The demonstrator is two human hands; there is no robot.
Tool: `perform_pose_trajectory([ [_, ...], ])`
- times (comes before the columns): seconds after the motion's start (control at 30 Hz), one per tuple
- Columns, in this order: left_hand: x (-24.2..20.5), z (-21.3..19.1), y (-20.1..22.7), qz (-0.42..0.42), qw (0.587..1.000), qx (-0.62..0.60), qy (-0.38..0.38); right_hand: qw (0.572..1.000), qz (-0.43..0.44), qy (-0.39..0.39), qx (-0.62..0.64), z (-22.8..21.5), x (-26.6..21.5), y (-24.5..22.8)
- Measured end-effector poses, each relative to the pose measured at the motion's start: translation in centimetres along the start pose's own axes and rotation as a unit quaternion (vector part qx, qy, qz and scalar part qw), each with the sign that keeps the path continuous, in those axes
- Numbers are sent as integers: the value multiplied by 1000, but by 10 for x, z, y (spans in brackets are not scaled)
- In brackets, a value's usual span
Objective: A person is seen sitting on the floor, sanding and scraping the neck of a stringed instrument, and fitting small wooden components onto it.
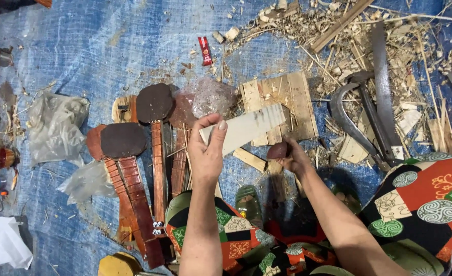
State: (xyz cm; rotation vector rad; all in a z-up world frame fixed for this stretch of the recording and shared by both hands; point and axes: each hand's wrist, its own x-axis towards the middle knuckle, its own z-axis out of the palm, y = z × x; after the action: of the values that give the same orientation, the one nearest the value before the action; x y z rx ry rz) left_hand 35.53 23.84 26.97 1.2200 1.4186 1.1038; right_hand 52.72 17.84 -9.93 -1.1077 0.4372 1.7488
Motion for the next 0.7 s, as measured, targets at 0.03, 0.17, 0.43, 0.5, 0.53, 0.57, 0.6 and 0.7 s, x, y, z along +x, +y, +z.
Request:
perform_pose_trajectory([
  [0.03,1,0,2,2,1000,-1,0,1000,-2,-2,0,3,-6,-6],
  [0.17,2,-4,6,-2,1000,2,-10,999,-31,5,28,-15,21,-16],
  [0.43,6,-1,-10,3,998,-60,-2,991,-56,-14,121,-12,16,-36],
  [0.5,6,0,-11,-6,998,-68,7,994,-72,-45,63,-17,27,-35],
  [0.53,5,0,-11,-8,998,-68,8,995,-71,-43,62,-16,20,-32],
  [0.57,5,-1,-10,-9,998,-60,7,995,-65,-55,50,-14,13,-29],
  [0.6,7,-1,-8,-6,999,-52,6,995,-61,-70,37,-9,8,-28],
  [0.7,6,-1,-14,-3,999,-39,3,993,-58,-32,95,-1,5,-24],
])
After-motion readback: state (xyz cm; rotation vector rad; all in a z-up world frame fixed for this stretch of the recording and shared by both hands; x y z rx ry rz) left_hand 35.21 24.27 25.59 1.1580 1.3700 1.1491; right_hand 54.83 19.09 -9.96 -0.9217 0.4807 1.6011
